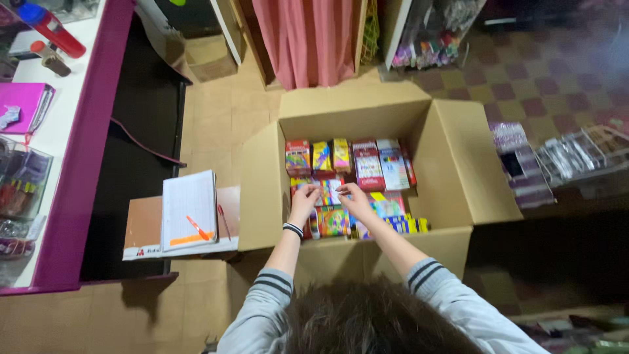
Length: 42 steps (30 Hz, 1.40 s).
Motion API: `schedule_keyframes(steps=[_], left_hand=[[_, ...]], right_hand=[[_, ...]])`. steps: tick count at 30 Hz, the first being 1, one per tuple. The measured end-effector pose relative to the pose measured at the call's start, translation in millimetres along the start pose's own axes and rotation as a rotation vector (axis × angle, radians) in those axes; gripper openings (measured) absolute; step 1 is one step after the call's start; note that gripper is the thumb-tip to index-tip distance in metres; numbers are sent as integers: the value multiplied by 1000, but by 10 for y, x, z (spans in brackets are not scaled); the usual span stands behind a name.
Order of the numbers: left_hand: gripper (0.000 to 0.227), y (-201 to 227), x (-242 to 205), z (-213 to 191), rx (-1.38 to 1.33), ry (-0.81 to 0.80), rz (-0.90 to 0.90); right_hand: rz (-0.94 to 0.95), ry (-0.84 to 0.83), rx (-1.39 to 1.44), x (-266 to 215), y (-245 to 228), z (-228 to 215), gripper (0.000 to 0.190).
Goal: The person picks boxes of crayons from a large cardboard box, writes in a notebook on a low table with a pen, and places the boxes onto a wooden shelf using a step stool.
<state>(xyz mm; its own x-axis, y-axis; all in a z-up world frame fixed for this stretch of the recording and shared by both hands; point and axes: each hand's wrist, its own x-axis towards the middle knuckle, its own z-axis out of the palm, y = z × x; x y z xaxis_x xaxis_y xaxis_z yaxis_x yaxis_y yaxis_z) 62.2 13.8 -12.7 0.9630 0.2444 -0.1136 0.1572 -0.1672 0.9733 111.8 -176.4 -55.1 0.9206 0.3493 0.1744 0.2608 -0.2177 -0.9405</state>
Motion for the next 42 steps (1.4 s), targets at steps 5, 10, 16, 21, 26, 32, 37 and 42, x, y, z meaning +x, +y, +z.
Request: schedule_keyframes(steps=[5, 10, 16, 21, 26, 32, 37, 42], left_hand=[[31, -792, 819, 200, 284, 28, -30], [44, -385, 1050, 227, 486, -23, 13], [69, -651, 1239, 305, 781, -271, -59], [77, -573, 1206, 359, 848, -393, -124], [56, -722, 1269, 383, 646, -176, -36], [50, -881, 1408, 438, 482, -35, -83], [41, -666, 1300, 491, 210, 64, -174], [28, -750, 1237, 486, 85, 147, -135]], right_hand=[[54, 80, 94, 533, 282, 322, 30], [170, 168, -8, 923, 559, 548, 45], [331, 147, 2, 1076, 677, 722, 52], [398, 200, 62, 1128, 709, 768, 50], [464, 301, 171, 1134, 684, 779, 46], [516, 422, 276, 1169, 605, 739, 42], [547, 501, 349, 1178, 569, 694, 39], [587, 556, 429, 1206, 515, 730, 36]])
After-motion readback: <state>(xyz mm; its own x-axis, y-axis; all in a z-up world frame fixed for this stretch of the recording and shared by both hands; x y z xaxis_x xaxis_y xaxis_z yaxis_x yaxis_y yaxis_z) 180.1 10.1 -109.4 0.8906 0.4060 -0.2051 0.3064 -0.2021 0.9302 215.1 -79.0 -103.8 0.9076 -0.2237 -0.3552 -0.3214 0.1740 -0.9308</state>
